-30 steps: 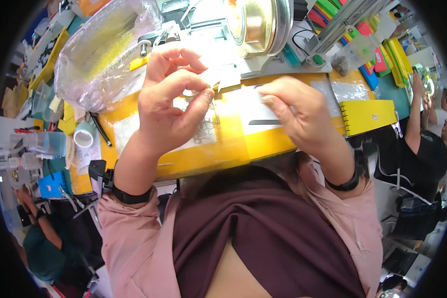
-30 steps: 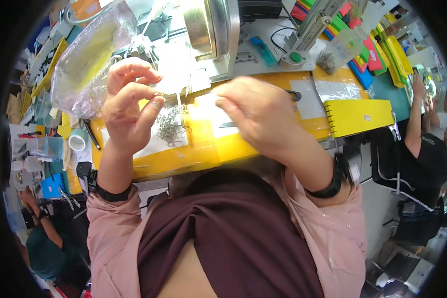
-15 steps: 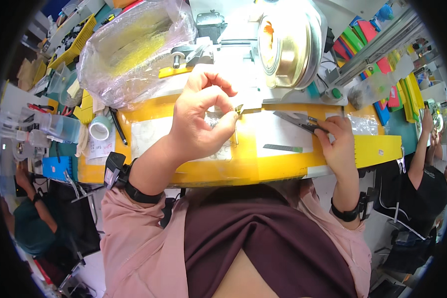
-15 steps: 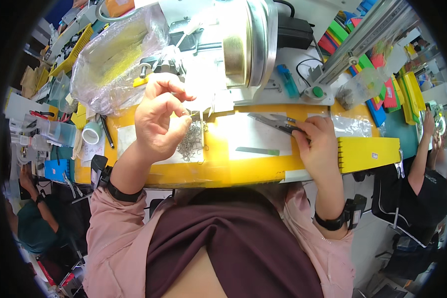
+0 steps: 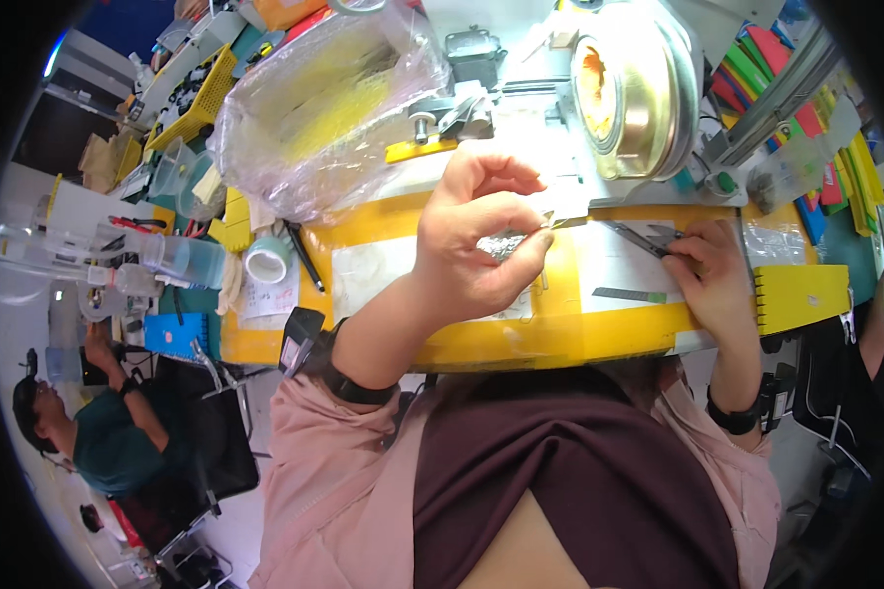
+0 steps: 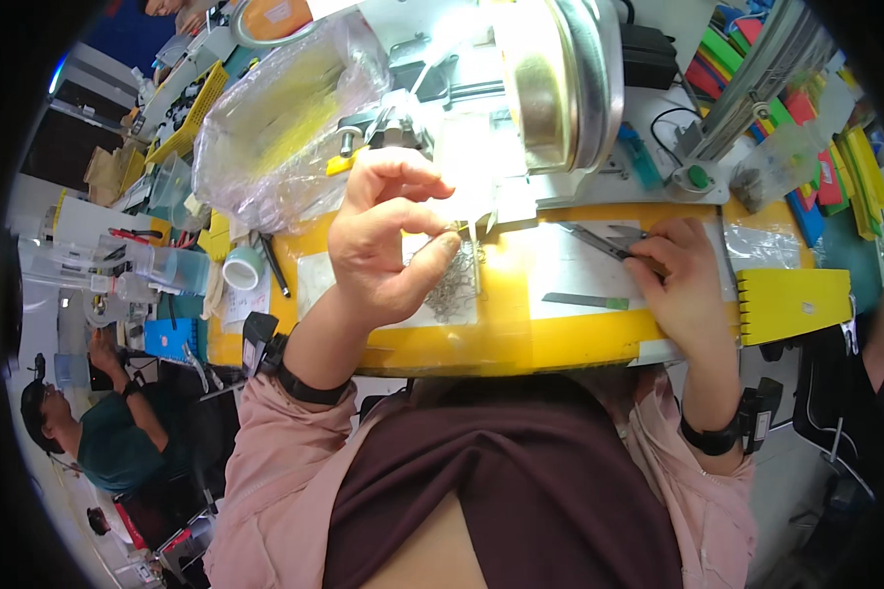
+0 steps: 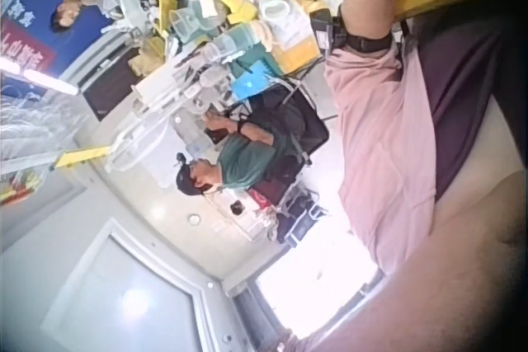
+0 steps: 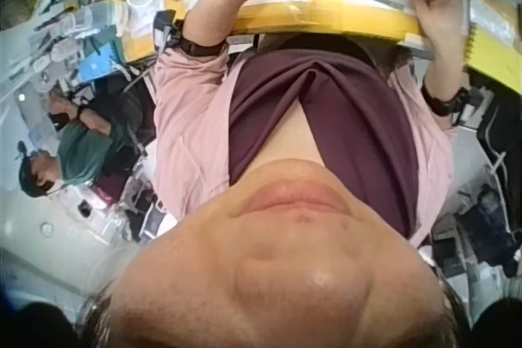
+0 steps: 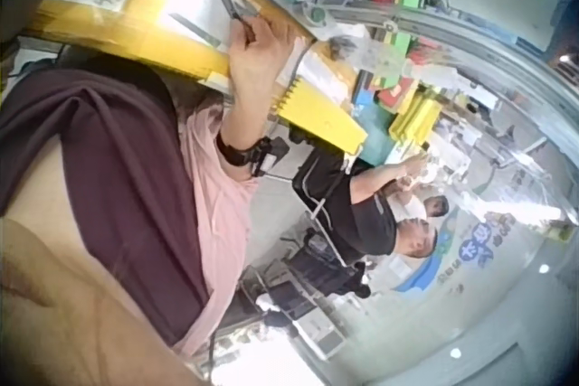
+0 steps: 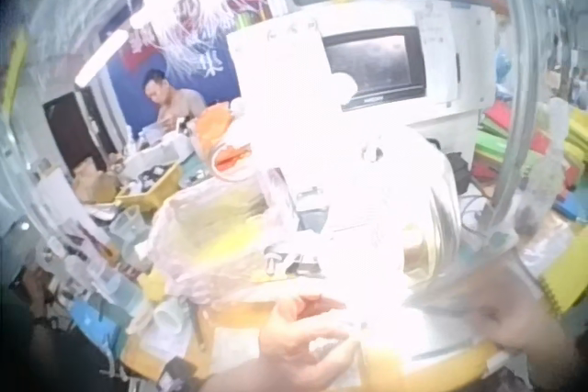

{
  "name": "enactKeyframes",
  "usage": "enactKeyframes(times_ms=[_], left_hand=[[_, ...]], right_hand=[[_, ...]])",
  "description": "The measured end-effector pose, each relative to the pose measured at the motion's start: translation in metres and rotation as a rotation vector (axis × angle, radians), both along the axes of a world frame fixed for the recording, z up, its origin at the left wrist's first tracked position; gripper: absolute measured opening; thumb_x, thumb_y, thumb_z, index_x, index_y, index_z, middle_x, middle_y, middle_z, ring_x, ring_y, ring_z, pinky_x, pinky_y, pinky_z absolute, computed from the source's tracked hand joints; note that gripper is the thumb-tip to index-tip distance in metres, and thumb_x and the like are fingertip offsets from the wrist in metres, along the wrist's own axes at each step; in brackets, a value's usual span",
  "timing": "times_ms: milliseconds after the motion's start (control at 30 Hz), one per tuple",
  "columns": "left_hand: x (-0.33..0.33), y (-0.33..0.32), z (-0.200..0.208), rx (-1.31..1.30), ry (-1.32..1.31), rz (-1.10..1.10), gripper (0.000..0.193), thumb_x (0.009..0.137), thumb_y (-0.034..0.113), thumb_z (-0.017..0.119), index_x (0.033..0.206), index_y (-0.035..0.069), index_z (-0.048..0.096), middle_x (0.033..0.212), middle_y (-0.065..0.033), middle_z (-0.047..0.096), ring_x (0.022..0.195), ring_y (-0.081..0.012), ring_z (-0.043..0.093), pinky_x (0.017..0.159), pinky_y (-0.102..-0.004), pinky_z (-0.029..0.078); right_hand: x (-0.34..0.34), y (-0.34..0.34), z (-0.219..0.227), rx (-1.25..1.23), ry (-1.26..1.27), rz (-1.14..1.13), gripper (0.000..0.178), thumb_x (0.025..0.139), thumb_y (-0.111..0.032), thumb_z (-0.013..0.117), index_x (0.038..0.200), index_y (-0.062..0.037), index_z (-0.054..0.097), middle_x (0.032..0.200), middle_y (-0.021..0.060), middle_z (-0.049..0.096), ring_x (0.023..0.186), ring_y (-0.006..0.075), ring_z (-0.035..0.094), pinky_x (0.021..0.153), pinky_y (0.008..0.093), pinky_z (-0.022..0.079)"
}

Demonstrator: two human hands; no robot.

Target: The recorder is assembling small electronic components at a workstation, using various hand tools and a small machine.

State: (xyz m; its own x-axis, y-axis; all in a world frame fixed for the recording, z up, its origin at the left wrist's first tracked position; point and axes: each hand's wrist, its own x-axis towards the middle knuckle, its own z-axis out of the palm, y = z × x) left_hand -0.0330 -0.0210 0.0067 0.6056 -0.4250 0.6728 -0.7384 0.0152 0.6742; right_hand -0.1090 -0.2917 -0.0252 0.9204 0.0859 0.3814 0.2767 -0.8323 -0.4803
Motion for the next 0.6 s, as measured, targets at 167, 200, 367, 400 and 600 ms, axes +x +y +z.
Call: enactKeyframes(times_ms=[167, 200, 367, 400, 600], left_hand=[[-0.002, 0.004, 0.001, 0.016, 0.020, -0.003, 0.011, 0.063, -0.007, 0.061, 0.071, 0.001, 0.057, 0.100, -0.0119, 0.044, 0.090, -0.0202, 0.052, 0.081, -0.0323, 0.045], [-0.002, 0.005, 0.001, 0.002, 0.025, -0.003, 0.011, 0.063, -0.007, 0.061, 0.071, 0.001, 0.057, 0.100, -0.0119, 0.044, 0.090, -0.0202, 0.052, 0.081, -0.0323, 0.045], [0.000, 0.005, 0.001, -0.002, 0.025, 0.012, 0.011, 0.063, -0.007, 0.059, 0.068, 0.002, 0.055, 0.101, -0.0119, 0.043, 0.090, -0.0199, 0.051, 0.082, -0.0330, 0.045], [0.000, 0.005, 0.001, 0.000, 0.005, 0.018, 0.011, 0.063, -0.007, 0.058, 0.067, 0.002, 0.054, 0.102, -0.0120, 0.043, 0.091, -0.0199, 0.051, 0.082, -0.0332, 0.045], [0.002, 0.004, -0.002, -0.039, 0.035, -0.022, 0.010, 0.063, -0.006, 0.058, 0.067, 0.002, 0.055, 0.103, -0.0125, 0.042, 0.091, -0.0202, 0.050, 0.082, -0.0332, 0.045]], right_hand=[[0.004, 0.004, 0.005, -0.034, -0.090, -0.150, 0.015, 0.068, -0.003, 0.063, 0.083, -0.0008, 0.060, 0.082, 0.0118, 0.055, 0.085, 0.0313, 0.049, 0.071, 0.0375, 0.042], [0.005, 0.001, 0.003, -0.048, -0.086, -0.150, 0.015, 0.068, -0.003, 0.063, 0.083, -0.0008, 0.060, 0.082, 0.0118, 0.055, 0.085, 0.0313, 0.049, 0.071, 0.0375, 0.042], [0.010, -0.005, 0.013, -0.194, 0.058, -0.002, 0.011, 0.070, -0.001, 0.061, 0.078, 0.0000, 0.055, 0.084, 0.0128, 0.056, 0.084, 0.0318, 0.051, 0.070, 0.0354, 0.043], [0.006, 0.000, 0.017, -0.209, 0.062, 0.007, 0.011, 0.070, -0.001, 0.061, 0.078, 0.0000, 0.055, 0.084, 0.0128, 0.056, 0.084, 0.0318, 0.051, 0.070, 0.0354, 0.043], [-0.018, 0.074, 0.036, 0.708, -0.033, 0.278, 0.020, 0.072, 0.007, 0.057, 0.090, 0.0000, 0.051, 0.075, 0.0141, 0.057, 0.065, 0.0267, 0.057, 0.058, 0.0312, 0.045]])
